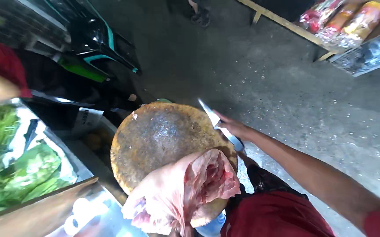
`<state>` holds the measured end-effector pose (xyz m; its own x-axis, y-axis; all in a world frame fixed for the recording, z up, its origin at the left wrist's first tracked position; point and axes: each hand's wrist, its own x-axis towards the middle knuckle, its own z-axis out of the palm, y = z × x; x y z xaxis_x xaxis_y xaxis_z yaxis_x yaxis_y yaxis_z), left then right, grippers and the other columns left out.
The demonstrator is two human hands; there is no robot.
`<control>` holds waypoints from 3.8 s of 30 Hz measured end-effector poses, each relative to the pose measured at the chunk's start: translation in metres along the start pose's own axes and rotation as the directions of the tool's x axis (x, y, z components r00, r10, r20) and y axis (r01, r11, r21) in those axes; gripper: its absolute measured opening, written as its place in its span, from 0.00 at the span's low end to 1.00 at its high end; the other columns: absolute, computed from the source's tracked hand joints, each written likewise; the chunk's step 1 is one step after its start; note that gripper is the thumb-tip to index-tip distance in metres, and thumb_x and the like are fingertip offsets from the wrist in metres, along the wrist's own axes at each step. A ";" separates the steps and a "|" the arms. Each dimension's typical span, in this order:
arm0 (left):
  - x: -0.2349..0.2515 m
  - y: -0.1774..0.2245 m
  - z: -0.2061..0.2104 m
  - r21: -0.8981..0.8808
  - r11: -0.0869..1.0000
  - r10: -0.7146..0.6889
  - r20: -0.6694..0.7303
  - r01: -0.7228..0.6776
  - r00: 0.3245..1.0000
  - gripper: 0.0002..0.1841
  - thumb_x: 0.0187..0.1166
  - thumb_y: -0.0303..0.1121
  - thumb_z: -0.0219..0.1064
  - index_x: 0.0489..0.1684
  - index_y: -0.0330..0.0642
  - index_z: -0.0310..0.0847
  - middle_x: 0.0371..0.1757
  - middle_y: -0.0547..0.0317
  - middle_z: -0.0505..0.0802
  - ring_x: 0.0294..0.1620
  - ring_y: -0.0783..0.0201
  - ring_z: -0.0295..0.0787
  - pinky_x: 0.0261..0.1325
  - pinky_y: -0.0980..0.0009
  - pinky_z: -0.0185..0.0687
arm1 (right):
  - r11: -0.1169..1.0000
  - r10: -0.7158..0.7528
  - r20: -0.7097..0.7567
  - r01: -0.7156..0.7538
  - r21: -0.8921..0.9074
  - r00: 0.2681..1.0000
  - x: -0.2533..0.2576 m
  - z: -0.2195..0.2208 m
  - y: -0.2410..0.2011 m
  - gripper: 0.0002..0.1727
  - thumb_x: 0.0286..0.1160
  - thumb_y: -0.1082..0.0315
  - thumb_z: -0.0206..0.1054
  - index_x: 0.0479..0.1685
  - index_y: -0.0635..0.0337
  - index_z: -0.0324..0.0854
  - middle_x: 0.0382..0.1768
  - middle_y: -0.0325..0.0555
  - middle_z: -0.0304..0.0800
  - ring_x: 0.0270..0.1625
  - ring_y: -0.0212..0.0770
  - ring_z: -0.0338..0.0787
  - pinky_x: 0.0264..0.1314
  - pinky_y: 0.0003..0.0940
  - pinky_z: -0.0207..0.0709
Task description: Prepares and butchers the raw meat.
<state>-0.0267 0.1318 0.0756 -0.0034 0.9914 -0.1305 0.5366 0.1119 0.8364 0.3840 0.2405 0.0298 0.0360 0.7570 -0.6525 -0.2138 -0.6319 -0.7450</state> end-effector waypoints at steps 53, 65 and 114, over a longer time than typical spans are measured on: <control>0.175 0.051 0.044 0.535 0.788 0.205 0.237 -0.304 0.950 0.15 0.79 0.43 0.63 0.49 0.46 0.90 0.59 0.58 0.93 0.59 0.56 0.90 0.65 0.55 0.81 | 0.427 -0.137 0.397 0.416 -0.803 0.907 0.014 0.168 -0.082 0.35 0.92 0.56 0.51 0.98 0.35 0.46 0.70 0.60 0.85 0.66 0.58 0.89 0.72 0.60 0.78; 0.194 0.041 0.015 0.378 0.923 0.038 0.092 -0.071 0.995 0.18 0.74 0.40 0.71 0.54 0.37 0.85 0.65 0.43 0.86 0.54 0.51 0.90 0.57 0.49 0.89 | 0.282 0.167 0.379 0.324 -0.903 0.910 0.038 0.219 -0.117 0.42 0.85 0.63 0.58 0.98 0.35 0.43 0.65 0.64 0.87 0.64 0.65 0.88 0.62 0.69 0.79; 0.182 -0.015 -0.046 0.544 0.839 -0.019 0.031 -0.001 0.999 0.29 0.70 0.43 0.66 0.71 0.39 0.81 0.62 0.37 0.90 0.62 0.37 0.87 0.62 0.33 0.78 | 0.390 0.123 0.248 0.183 -0.902 0.961 -0.120 0.148 -0.047 0.36 0.93 0.52 0.49 0.98 0.26 0.39 0.45 0.58 0.91 0.45 0.60 0.91 0.53 0.61 0.83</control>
<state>-0.0745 0.3136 0.0642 0.0125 0.9866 -0.1628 0.9095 0.0565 0.4118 0.2455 0.2044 0.1639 -0.2341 0.6907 -0.6842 0.8043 -0.2578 -0.5354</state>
